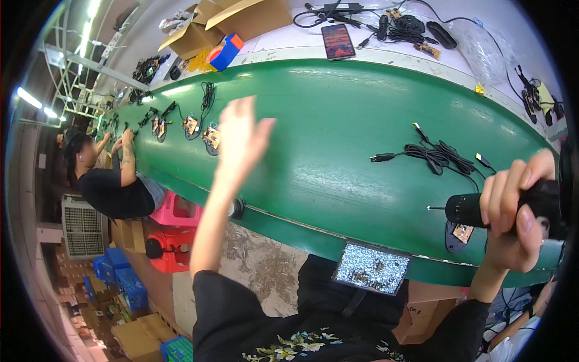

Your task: The person assembles computer mice by installing PCBs into housings and securing them with screws using an electric screwdriver.

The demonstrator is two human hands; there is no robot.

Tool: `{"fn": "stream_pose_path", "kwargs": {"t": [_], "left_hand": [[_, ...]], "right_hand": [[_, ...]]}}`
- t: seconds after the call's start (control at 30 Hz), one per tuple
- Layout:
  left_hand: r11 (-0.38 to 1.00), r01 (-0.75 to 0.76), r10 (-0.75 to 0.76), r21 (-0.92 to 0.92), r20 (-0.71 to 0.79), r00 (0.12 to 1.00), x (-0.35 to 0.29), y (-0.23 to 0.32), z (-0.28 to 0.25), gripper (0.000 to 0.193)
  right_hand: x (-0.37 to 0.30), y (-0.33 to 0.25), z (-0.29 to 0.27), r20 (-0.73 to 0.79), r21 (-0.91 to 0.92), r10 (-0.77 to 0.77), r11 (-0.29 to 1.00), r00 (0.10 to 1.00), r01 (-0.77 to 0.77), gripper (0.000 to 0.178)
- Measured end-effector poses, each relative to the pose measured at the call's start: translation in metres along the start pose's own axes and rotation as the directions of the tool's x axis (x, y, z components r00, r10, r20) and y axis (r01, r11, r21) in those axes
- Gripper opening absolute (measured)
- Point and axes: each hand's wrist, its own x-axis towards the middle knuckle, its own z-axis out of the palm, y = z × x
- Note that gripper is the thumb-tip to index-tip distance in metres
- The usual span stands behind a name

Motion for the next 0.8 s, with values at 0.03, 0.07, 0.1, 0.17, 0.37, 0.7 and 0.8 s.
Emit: {"fn": "stream_pose_path", "kwargs": {"t": [0.03,0.07,0.1,0.17,0.37,0.7,0.8], "left_hand": [[0.973,0.144,-0.161,0.181,0.083,0.983,-0.019,-0.056,0.007,0.062],[0.925,0.252,-0.314,0.284,0.198,0.929,-0.030,-0.097,0.004,0.064],[0.911,0.349,-0.402,0.221,0.280,0.872,-0.045,-0.140,0.001,0.064],[0.905,0.405,-0.423,0.128,0.366,0.829,-0.056,-0.152,0.011,0.063],[0.981,0.069,-0.009,-0.180,0.313,0.950,-0.053,-0.020,0.000,0.055],[0.741,-0.183,0.452,-0.646,0.278,0.848,-0.076,0.160,-0.024,0.059],[0.694,-0.213,0.496,-0.688,0.242,0.834,-0.078,0.166,-0.039,0.059]], "right_hand": [[0.003,0.007,0.001,0.002,0.061,0.015,0.998,1.000,-0.015,0.034],[0.006,0.005,0.001,0.001,0.104,0.022,0.994,1.000,-0.022,0.036],[0.008,0.003,0.002,0.003,0.158,0.034,0.987,0.999,-0.034,0.040],[0.010,0.002,0.002,0.003,0.149,0.024,0.988,1.000,-0.024,0.041],[0.011,0.015,0.002,0.048,0.093,0.027,0.995,0.998,-0.031,0.057],[0.012,0.037,0.016,0.044,0.091,0.026,0.995,0.999,-0.030,0.067],[0.010,0.042,0.021,0.075,0.048,-0.036,0.998,0.997,0.033,0.046]]}}
